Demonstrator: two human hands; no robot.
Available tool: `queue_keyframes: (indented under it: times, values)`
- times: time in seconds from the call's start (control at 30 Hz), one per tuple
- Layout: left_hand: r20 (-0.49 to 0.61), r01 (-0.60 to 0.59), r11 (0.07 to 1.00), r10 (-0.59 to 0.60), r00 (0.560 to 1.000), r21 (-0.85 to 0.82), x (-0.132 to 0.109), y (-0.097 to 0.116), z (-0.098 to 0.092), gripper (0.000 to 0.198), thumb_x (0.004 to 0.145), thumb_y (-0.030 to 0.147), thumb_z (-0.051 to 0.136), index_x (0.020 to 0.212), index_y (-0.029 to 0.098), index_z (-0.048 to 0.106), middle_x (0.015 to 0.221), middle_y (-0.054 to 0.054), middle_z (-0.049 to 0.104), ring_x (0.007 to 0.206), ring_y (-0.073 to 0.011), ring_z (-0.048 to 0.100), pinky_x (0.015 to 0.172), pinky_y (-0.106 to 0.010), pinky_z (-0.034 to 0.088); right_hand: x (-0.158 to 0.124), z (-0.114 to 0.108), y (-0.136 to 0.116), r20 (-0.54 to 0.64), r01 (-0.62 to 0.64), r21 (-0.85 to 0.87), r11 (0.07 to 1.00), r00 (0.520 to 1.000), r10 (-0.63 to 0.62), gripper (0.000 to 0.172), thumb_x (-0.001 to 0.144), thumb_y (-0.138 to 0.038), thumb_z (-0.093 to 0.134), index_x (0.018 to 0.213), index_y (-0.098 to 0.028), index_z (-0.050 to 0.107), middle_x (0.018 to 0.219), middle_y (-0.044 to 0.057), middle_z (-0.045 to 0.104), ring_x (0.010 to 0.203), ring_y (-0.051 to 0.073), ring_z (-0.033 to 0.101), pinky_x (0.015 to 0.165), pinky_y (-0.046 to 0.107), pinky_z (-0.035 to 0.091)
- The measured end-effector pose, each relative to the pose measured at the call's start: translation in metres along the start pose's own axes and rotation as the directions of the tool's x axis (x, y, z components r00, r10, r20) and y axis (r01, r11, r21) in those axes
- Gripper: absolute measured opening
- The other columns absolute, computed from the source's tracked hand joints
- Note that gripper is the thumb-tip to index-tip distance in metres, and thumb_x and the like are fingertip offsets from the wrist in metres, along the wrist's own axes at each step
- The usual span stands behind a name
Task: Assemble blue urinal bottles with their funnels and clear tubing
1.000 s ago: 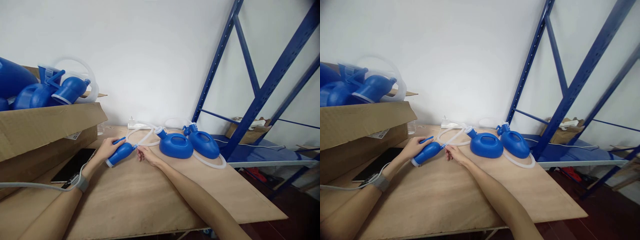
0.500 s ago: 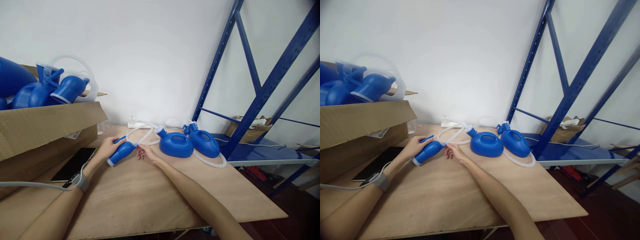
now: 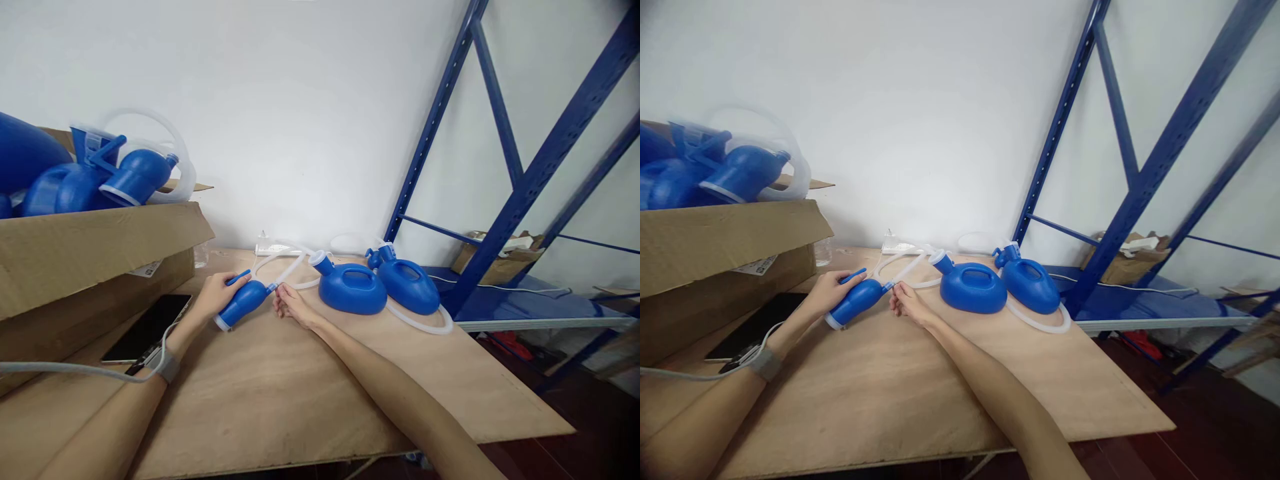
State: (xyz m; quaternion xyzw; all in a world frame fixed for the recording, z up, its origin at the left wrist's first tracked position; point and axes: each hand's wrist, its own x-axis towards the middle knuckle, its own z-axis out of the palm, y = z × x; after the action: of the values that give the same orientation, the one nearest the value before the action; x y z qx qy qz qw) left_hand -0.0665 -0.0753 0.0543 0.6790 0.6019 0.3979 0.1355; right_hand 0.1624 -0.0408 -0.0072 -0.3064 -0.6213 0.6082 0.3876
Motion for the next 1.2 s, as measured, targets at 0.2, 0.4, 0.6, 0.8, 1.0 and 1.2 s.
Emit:
queue_keyframes:
  times: [0.2, 0.4, 0.6, 0.8, 1.0, 1.2]
  values:
    - [-0.003, -0.01, 1.0, 0.01, 1.0, 0.019, -0.0006, 0.0022, 0.0006, 0.059, 0.085, 0.068, 0.052, 0.071, 0.016, 0.074, 0.069, -0.006, 0.071, 0.068, -0.0219, 0.058, 0.063, -0.03, 0.037, -0.0001, 0.0016, 0.0018, 0.005, 0.024, -0.017, 1.0, 1.0, -0.024, 0.04, 0.093, -0.062, 0.057, 0.088, -0.023, 0.045, 0.065, -0.006, 0.056, 0.051, 0.008, 0.049, 0.048, 0.019, 0.033]
    - [-0.006, -0.045, 0.999, 0.045, 0.999, 0.026, -0.0001, -0.0008, 0.002, 0.06, 0.087, 0.069, 0.049, 0.069, 0.016, 0.071, 0.063, -0.004, 0.067, 0.065, -0.0204, 0.055, 0.061, -0.029, 0.036, 0.0004, 0.0014, 0.0012, 0.014, 0.008, 0.004, 1.0, 1.0, -0.008, 0.044, 0.093, -0.064, 0.055, 0.085, -0.022, 0.049, 0.064, -0.005, 0.053, 0.052, 0.009, 0.047, 0.05, 0.02, 0.035]
    - [-0.028, -0.084, 0.996, 0.085, 0.996, 0.023, 0.0009, -0.004, 0.0053, 0.059, 0.087, 0.068, 0.049, 0.07, 0.016, 0.072, 0.062, -0.005, 0.068, 0.064, -0.0203, 0.054, 0.059, -0.028, 0.035, -0.0024, -0.0015, -0.0035, 0.03, -0.034, 0.037, 0.999, 0.999, 0.033, 0.043, 0.09, -0.064, 0.06, 0.085, -0.022, 0.05, 0.066, -0.004, 0.056, 0.053, 0.009, 0.049, 0.049, 0.02, 0.035]
    - [-0.011, -0.088, 0.995, 0.089, 0.996, 0.035, 0.0014, -0.0031, 0.0051, 0.056, 0.088, 0.065, 0.049, 0.07, 0.017, 0.072, 0.067, -0.007, 0.072, 0.065, -0.021, 0.056, 0.061, -0.029, 0.037, -0.0006, -0.0025, 0.0, 0.018, -0.039, 0.041, 0.998, 0.999, 0.038, 0.041, 0.091, -0.061, 0.059, 0.085, -0.02, 0.054, 0.064, -0.002, 0.057, 0.05, 0.01, 0.053, 0.044, 0.02, 0.028]
    - [-0.003, -0.061, 0.998, 0.061, 0.998, 0.031, 0.0007, -0.0018, 0.0031, 0.057, 0.087, 0.066, 0.049, 0.075, 0.017, 0.075, 0.076, -0.009, 0.076, 0.072, -0.0243, 0.061, 0.066, -0.031, 0.039, 0.0026, -0.0035, 0.0033, -0.038, -0.012, 0.047, 0.999, 0.999, 0.013, 0.04, 0.089, -0.059, 0.063, 0.092, -0.02, 0.058, 0.072, 0.0, 0.061, 0.053, 0.011, 0.061, 0.04, 0.019, 0.02]
    - [-0.007, -0.054, 0.998, 0.054, 0.998, 0.035, 0.0002, 0.0004, 0.0024, 0.057, 0.087, 0.066, 0.048, 0.072, 0.018, 0.074, 0.075, -0.009, 0.075, 0.07, -0.0241, 0.06, 0.065, -0.032, 0.037, 0.0011, -0.0044, 0.003, -0.054, -0.002, 0.065, 0.998, 0.999, 0.005, 0.041, 0.088, -0.06, 0.064, 0.093, -0.02, 0.056, 0.078, 0.001, 0.062, 0.058, 0.012, 0.064, 0.041, 0.019, 0.024]
